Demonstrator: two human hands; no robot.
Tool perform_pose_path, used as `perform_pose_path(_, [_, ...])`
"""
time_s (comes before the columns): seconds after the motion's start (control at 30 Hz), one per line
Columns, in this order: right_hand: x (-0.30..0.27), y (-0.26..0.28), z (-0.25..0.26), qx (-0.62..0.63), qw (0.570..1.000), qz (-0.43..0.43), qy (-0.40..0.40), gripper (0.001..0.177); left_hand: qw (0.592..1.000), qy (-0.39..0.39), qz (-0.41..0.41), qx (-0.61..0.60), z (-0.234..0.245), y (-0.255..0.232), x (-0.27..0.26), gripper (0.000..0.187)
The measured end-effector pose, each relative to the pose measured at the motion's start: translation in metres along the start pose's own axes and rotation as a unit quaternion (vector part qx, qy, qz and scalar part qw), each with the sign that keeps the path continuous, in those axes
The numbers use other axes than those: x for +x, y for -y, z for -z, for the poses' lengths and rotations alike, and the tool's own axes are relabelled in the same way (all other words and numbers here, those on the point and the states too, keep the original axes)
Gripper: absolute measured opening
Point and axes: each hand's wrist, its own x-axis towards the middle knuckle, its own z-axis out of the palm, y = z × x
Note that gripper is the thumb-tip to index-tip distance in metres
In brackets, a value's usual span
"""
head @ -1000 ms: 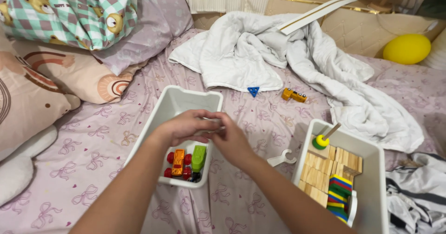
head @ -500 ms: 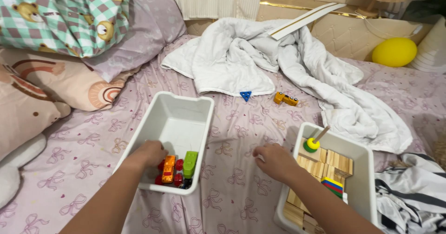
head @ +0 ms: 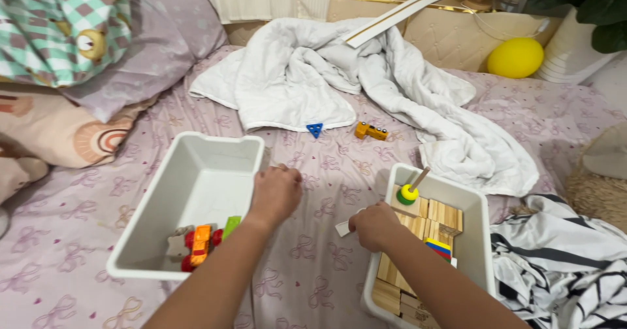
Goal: Organizing toy blocks and cars into bins on a bed and adjusting wall trim.
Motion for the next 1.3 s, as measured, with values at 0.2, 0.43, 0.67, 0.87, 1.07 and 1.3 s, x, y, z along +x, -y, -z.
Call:
perform_pose_path(0.2, [-0.010, -0.011, -0.006, -0.124, 0.991, 0.019, 0.052, 0.025, 0.984, 0.094, -0.087, -0.124, -0.119, -0.039, -0.019, 0.014])
perform_pose_path(0.43, [0.000, -0.027, -0.003, -0.151, 0.984, -0.009, 0.091, 0.018, 0.961, 0.221, -0.115, -0.121, -0.156, -0.072, -0.016, 0.019])
perform_pose_path(0.67, [0.032, -0.062, 0.007, 0.105, 0.992, 0.042, -0.046, 0.030, 0.958, 0.166, -0.044, -0.231, -0.227, -0.044, 0.035, 0.053])
perform_pose_path(0.87, [0.089, -0.089, 0.019, 0.106, 0.967, 0.035, -0.230, 0.027, 0.949, 0.121, 0.110, -0.270, -0.223, -0.039, 0.115, 0.081])
perform_pose_path(1.07, [0.116, -0.097, 0.011, 0.095, 0.971, -0.002, -0.221, 0.022, 0.974, 0.076, 0.102, -0.186, -0.272, -0.003, 0.167, 0.055])
perform_pose_path(1.3, [0.120, -0.091, 0.011, 0.139, 0.956, 0.015, -0.258, 0.019, 0.989, 0.011, 0.147, 0.029, -0.236, 0.024, 0.209, 0.053])
